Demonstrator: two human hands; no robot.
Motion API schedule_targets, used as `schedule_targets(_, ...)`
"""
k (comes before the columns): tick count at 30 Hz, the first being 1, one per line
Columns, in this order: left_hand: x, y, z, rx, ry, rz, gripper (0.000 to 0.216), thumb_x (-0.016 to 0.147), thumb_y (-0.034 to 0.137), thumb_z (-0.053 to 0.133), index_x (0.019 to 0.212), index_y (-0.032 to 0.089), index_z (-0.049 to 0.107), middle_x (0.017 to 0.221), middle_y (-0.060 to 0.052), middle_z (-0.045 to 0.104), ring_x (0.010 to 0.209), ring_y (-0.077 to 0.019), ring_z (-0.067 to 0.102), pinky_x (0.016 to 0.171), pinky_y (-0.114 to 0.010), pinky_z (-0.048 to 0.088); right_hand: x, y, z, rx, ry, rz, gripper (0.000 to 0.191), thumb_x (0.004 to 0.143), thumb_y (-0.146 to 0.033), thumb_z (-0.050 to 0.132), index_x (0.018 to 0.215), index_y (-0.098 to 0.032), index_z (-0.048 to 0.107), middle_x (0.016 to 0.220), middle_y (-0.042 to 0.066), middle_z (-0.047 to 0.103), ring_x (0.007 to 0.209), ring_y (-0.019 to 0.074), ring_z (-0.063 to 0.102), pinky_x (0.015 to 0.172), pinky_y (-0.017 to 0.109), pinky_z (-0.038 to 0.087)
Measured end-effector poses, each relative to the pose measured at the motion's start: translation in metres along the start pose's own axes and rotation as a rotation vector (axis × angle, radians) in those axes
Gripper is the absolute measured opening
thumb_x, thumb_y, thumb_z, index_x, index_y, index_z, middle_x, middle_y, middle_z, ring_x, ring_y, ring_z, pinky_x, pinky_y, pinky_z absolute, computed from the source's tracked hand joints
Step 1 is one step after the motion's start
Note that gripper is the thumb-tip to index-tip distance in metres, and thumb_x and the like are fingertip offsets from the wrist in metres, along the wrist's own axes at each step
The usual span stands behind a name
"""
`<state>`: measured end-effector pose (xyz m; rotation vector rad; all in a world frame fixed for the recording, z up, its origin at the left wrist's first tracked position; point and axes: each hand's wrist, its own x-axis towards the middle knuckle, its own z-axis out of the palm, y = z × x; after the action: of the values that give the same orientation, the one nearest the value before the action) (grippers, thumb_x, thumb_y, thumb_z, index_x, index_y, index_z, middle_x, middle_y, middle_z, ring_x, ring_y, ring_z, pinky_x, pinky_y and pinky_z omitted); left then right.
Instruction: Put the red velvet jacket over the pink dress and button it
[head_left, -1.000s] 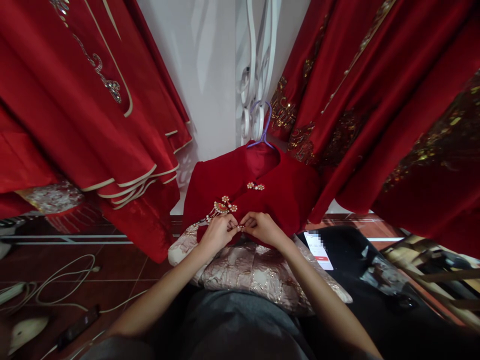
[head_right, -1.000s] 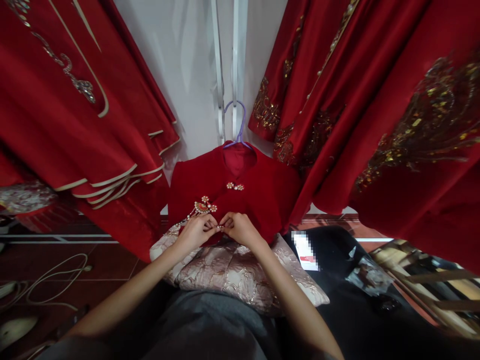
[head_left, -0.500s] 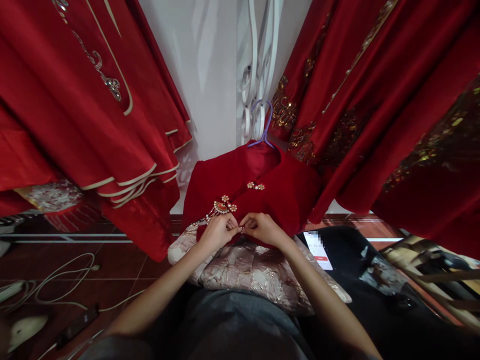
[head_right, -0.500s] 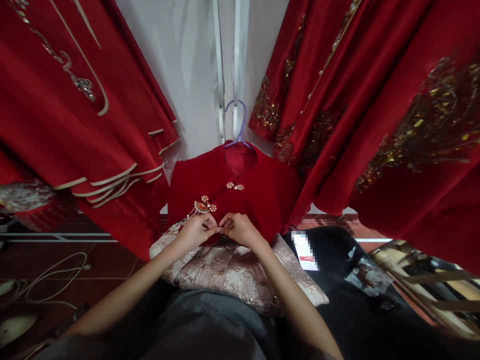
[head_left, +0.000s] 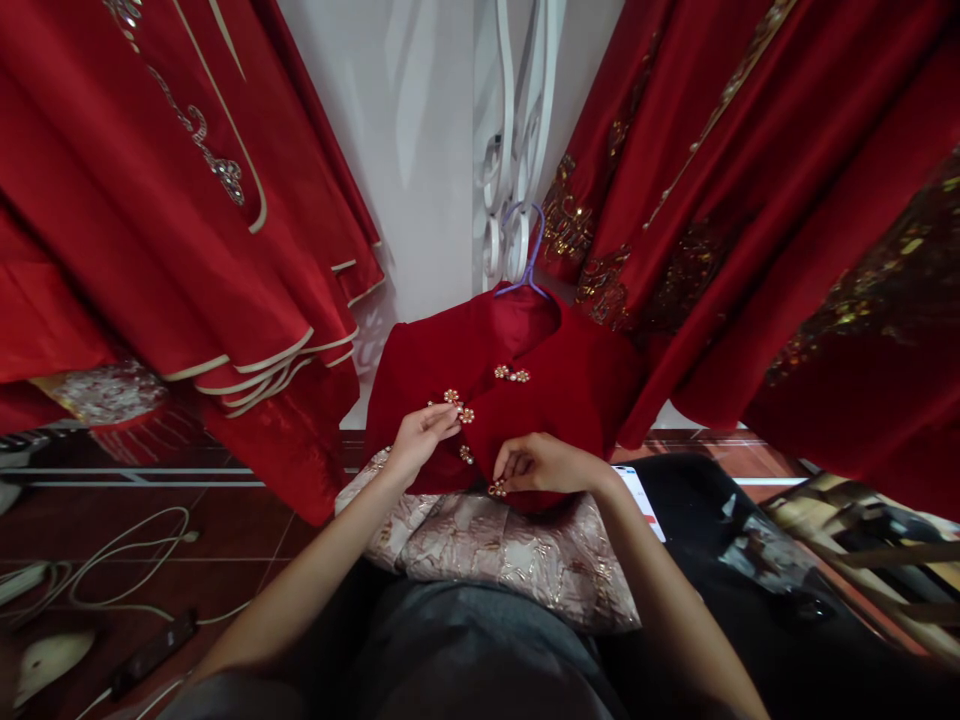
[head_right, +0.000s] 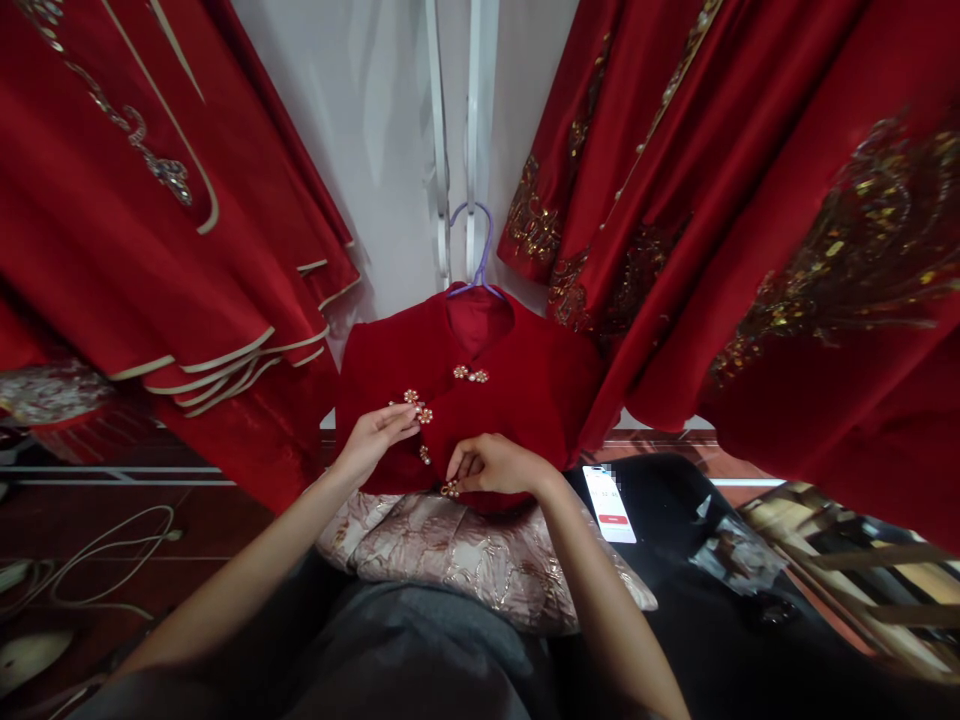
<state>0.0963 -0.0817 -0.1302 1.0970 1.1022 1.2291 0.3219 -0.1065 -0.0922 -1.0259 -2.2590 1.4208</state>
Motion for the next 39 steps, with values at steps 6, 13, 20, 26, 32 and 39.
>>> schedule_targets(6,-0.008,0.007,0.008,-0.128,0.063,-0.047,0.045,0.056,0.038,0.085,0.09,0.012,0.072,0.091,-0.006,0.075,0.088,-0.018,0.069,0.09,-0.036,0.056,0.004,0.004,0.003,0.019,-0.048,0.001,0.018,0.074,-0.024,0.07,0.089,-0.015,0.067,0.084,0.004,0.072,0.074,0.0138,0.065,0.072,0.027,0.052)
schedule_targets(13,-0.009,0.009,0.012,-0.096,0.165,-0.043,0.036,0.053,0.036,0.085,0.076,0.012,0.071,0.077,-0.005,0.074,0.076,-0.0171,0.069,0.081,-0.035,0.058,0.005,0.003,0.007,0.008,-0.056,0.014,0.016,0.074,-0.023,0.069,0.088,-0.016,0.067,0.081,0.003,0.07,0.074,0.0136,0.065,0.071,0.027,0.052)
schedule_targets(20,-0.012,0.021,0.018,0.189,-0.08,-0.028,0.039,0.077,0.05,0.065,0.088,0.013,0.072,0.088,-0.008,0.073,0.083,-0.0196,0.068,0.075,-0.033,0.057,-0.002,-0.003,0.001,-0.043,-0.03,0.0,0.022,0.075,-0.021,0.069,0.096,-0.016,0.067,0.093,0.006,0.068,0.083,0.0155,0.066,0.076,0.03,0.053)
schedule_targets(26,-0.001,0.044,0.046,0.804,-0.063,0.648,0.023,0.09,0.027,0.052,0.108,0.022,0.066,0.102,-0.006,0.065,0.094,-0.018,0.06,0.083,-0.032,0.052,-0.011,-0.013,-0.009,0.027,0.256,-0.135,0.023,0.083,-0.03,0.063,0.103,-0.02,0.063,0.109,0.006,0.059,0.094,0.0147,0.064,0.084,0.031,0.053)
schedule_targets(32,0.02,0.061,0.068,1.396,-0.003,0.954,0.021,0.091,0.027,0.05,0.102,0.017,0.066,0.099,-0.01,0.055,0.095,-0.0245,0.05,0.079,-0.037,0.048,-0.026,-0.022,-0.026,0.062,0.351,-0.091,0.023,0.085,-0.036,0.061,0.101,-0.019,0.062,0.099,0.005,0.065,0.09,0.0158,0.064,0.082,0.033,0.053)
schedule_targets(39,0.039,0.068,0.068,1.528,-0.15,1.219,0.016,0.09,0.023,0.049,0.095,0.014,0.062,0.104,-0.01,0.06,0.1,-0.0235,0.051,0.101,-0.049,0.036,-0.036,-0.019,-0.037,0.063,0.402,-0.078,0.024,0.085,-0.039,0.061,0.1,-0.02,0.062,0.097,0.004,0.066,0.089,0.0157,0.063,0.084,0.033,0.051)
